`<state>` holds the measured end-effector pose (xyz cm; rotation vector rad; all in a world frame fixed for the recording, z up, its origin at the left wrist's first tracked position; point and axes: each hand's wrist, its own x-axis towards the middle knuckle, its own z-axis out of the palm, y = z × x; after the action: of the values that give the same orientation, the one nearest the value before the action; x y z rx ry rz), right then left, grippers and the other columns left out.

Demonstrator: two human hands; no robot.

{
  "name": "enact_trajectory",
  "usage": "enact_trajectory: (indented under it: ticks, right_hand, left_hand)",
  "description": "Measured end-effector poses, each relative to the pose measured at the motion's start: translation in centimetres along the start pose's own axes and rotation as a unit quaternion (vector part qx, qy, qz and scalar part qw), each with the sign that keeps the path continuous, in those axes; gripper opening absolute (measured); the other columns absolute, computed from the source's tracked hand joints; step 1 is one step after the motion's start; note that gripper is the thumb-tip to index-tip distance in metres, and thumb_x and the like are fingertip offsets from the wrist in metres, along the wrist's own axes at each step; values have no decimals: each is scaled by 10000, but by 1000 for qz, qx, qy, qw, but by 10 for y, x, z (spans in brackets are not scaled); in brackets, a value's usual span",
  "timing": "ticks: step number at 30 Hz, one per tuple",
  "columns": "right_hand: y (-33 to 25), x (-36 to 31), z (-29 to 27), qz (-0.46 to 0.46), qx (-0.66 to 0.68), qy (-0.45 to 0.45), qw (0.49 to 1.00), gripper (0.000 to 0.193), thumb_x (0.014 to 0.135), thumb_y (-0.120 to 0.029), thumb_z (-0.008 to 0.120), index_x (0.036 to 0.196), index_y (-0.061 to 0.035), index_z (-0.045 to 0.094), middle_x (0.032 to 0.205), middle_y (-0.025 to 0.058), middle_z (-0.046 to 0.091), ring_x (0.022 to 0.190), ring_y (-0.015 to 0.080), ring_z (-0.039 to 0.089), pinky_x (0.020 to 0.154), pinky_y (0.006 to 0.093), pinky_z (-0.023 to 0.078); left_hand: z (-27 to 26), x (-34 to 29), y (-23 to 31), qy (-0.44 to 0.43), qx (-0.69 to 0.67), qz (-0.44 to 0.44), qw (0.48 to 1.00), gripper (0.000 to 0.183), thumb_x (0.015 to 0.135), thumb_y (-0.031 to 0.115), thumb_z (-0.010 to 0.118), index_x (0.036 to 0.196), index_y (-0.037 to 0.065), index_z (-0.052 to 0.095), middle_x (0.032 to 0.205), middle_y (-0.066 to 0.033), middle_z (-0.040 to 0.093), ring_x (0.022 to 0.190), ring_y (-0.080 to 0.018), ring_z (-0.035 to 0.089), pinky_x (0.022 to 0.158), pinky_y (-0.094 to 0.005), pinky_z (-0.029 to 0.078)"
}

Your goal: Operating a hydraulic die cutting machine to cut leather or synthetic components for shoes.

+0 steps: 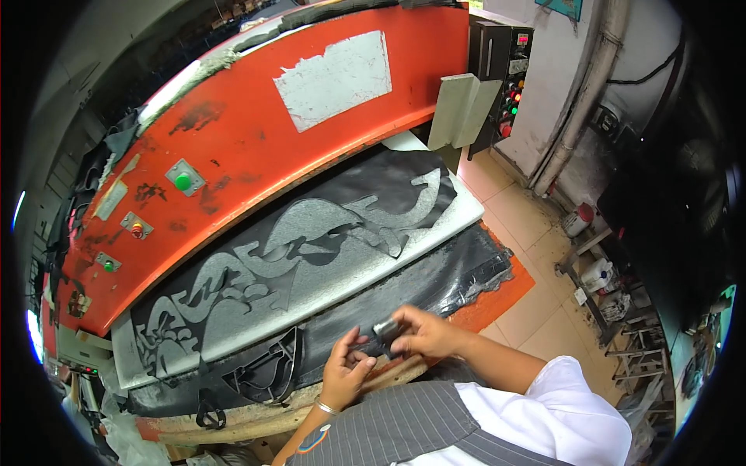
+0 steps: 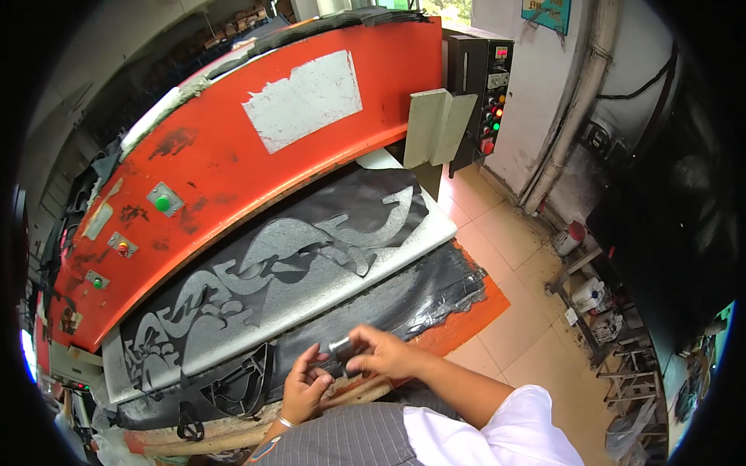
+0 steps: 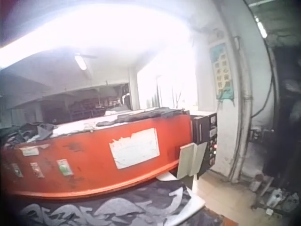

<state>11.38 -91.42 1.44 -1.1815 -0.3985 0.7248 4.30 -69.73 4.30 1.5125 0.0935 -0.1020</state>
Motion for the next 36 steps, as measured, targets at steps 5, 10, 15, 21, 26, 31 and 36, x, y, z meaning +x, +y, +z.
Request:
enact_trajectory:
  ticks: [5, 10, 15, 21, 26, 31, 36]
  right_hand:
    - [-5, -16, 56, -4, -163, -60, 985, 341, 825, -98, 726, 1120, -18, 576, 1012, 72, 624, 959, 134, 587, 790, 270, 496]
    - [26, -15, 119, -122, -190, -209, 951, 323, 813, -83, 712, 1120, -38, 622, 1042, 108, 585, 966, 219, 580, 837, 324, 466]
    - [54, -25, 196, -183, -208, -354, 893, 275, 816, -62, 693, 1086, -58, 644, 985, 104, 517, 934, 242, 528, 790, 321, 442]
    - [86, -59, 282, -254, -211, -347, 878, 249, 853, -120, 669, 1076, -25, 610, 967, 126, 468, 877, 274, 509, 750, 341, 439]
    - [98, -83, 298, -166, -177, -324, 914, 207, 871, -142, 669, 1025, -10, 625, 978, 105, 472, 901, 233, 505, 760, 318, 434]
    - [101, -104, 308, -87, -145, -327, 930, 176, 898, -122, 644, 1014, 10, 633, 978, 79, 470, 869, 162, 529, 725, 278, 472]
    - [110, -120, 304, -155, -207, -267, 928, 154, 861, -131, 672, 961, -17, 647, 860, 60, 485, 830, 200, 529, 745, 336, 453]
  left_hand:
    - [-10, -52, 1, -2, 141, 82, 987, 355, 789, -2, 706, 1129, -29, 607, 1033, -70, 588, 900, -141, 595, 789, -255, 492]
    - [-27, -152, -6, 170, 237, 120, 949, 348, 710, -5, 722, 1054, -14, 670, 915, -115, 649, 822, -179, 633, 754, -282, 509]
    - [-29, -258, -38, 340, 249, 112, 900, 405, 713, -43, 683, 1116, -34, 644, 953, -144, 664, 848, -193, 653, 768, -286, 513]
    - [-33, -343, -86, 548, 55, 165, 818, 273, 834, 96, 723, 1033, -33, 588, 1036, -119, 617, 904, -209, 595, 813, -324, 496]
    - [-31, -370, -83, 517, 70, 181, 833, 288, 851, 131, 712, 996, -11, 508, 1119, -119, 542, 978, -185, 529, 850, -288, 448]
    - [-7, -377, -68, 511, -1, 219, 831, 350, 808, -50, 653, 1090, 13, 456, 1099, -128, 540, 929, -174, 549, 849, -295, 463]
    - [3, -392, -85, 507, -151, 148, 836, 434, 813, -59, 637, 1197, 36, 460, 954, -43, 541, 722, -82, 512, 614, -225, 445]
